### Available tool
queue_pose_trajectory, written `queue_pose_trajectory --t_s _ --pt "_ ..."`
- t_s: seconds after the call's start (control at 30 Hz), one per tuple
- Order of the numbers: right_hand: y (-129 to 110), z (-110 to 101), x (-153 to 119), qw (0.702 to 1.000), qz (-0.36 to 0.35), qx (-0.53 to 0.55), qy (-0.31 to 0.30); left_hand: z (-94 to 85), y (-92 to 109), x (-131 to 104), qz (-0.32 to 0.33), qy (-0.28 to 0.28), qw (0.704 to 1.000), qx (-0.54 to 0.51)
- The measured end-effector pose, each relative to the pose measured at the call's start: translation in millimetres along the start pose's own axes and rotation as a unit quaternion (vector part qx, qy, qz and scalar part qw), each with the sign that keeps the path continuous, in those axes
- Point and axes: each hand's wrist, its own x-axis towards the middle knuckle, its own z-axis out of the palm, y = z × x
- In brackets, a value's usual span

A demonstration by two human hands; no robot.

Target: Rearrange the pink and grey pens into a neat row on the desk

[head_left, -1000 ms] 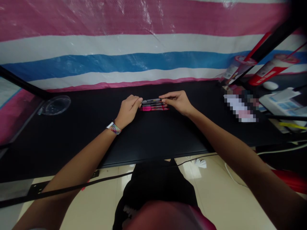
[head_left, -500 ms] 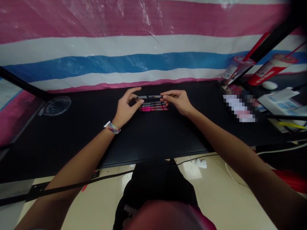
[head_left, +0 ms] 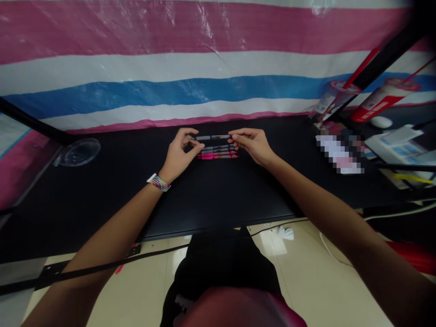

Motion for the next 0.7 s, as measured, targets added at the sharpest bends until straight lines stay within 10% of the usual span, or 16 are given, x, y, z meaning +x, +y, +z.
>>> queue_pose_trajectory --t_s 0.7 --pt "1 -12 7 0.997 -0.049 -0.058 0.025 -7.3 -5 4 -0.040 0.060 0.995 0.067"
